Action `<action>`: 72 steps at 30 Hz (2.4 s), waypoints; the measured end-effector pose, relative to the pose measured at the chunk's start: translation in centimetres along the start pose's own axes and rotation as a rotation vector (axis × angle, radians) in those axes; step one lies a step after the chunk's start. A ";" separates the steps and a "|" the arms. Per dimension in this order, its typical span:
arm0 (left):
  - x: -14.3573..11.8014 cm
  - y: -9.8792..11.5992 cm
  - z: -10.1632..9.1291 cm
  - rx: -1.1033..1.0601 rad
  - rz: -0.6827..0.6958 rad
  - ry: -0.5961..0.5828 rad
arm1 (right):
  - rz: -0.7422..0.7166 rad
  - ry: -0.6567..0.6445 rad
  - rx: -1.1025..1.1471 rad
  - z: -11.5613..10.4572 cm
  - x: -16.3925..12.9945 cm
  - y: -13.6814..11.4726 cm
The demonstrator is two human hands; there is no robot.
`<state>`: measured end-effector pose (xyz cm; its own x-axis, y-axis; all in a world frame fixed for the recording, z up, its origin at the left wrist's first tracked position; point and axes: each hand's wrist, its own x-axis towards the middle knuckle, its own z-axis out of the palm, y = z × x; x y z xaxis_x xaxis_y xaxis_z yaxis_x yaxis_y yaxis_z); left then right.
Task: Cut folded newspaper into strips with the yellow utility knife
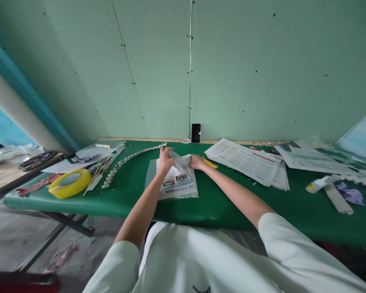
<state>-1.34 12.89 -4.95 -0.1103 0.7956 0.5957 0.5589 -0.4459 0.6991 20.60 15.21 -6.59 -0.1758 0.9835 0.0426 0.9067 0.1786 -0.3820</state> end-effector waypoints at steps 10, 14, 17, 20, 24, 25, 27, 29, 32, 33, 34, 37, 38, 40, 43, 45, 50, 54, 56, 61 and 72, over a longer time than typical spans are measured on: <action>0.7 -0.6 -1.0 0.001 -0.002 0.027 | -0.053 -0.088 -0.092 -1.0 -0.5 -0.1; 0.7 -0.8 -0.9 0.006 -0.013 0.030 | -0.032 -0.070 -0.067 -1.2 -0.5 -0.5; 0.7 -0.9 -0.8 0.005 -0.022 0.032 | 0.014 -0.105 -0.037 -1.3 -0.5 -0.7; 0.7 -0.9 -0.8 0.001 -0.027 0.037 | 0.015 -0.125 0.010 -1.4 -0.8 -0.9; 0.8 -0.9 -1.1 0.003 -0.028 0.048 | -0.038 -0.138 0.075 -1.9 -1.5 -1.2; 0.8 -0.8 -1.2 0.004 -0.029 0.050 | -0.051 -0.125 0.091 -2.2 -1.7 -1.1; 0.9 -0.8 -1.3 0.007 -0.034 0.054 | -0.060 -0.071 0.135 -2.7 -1.7 -0.8; 0.9 -0.7 -1.5 0.013 -0.045 0.055 | -0.048 0.006 0.214 -3.3 -1.6 -0.3; 0.9 -0.7 -1.8 0.022 -0.069 0.057 | -0.011 0.138 0.344 -4.0 -1.1 0.8; 0.9 -0.7 -1.9 0.022 -0.075 0.058 | 0.001 0.174 0.372 -4.1 -0.9 1.2; 1.0 -0.7 -2.0 0.021 -0.078 0.058 | 0.015 0.198 0.392 -4.3 -0.7 1.6; 1.0 -0.8 -2.2 0.019 -0.078 0.057 | 0.064 0.209 0.431 -4.4 -0.3 2.5; 1.1 -0.8 -2.3 0.021 -0.077 0.059 | 0.077 0.208 0.439 -4.4 -0.2 2.7; 1.1 -0.7 -2.4 0.027 -0.080 0.066 | 0.089 0.200 0.468 -4.4 0.0 3.0; 1.1 -0.6 -2.4 0.029 -0.084 0.078 | 0.062 0.174 0.525 -4.3 0.1 2.9; 1.2 -0.6 -2.4 0.023 -0.084 0.087 | 0.040 0.158 0.523 -4.3 0.0 2.7; 1.1 -0.7 -2.2 0.013 -0.079 0.063 | 0.004 0.208 0.510 -5.7 -0.2 2.7; 1.1 -1.0 -1.7 -0.042 -0.092 0.037 | -0.027 0.368 0.569 -9.7 -0.5 4.4; 1.1 -1.2 -1.3 -0.107 -0.125 0.013 | -0.094 0.503 0.609 -12.4 -0.8 5.5; 1.4 -1.6 -0.3 -0.373 -0.327 -0.127 | -0.294 0.727 0.786 -17.6 -2.1 7.2; 2.8 -5.7 -6.7 0.252 -0.493 -0.079 | -0.133 0.232 0.627 -11.0 -2.7 0.2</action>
<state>-10.33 14.97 -4.61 -0.3515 0.9179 0.1839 0.6372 0.0907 0.7653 25.47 12.92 3.32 -0.1205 0.9475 0.2961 0.4771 0.3169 -0.8197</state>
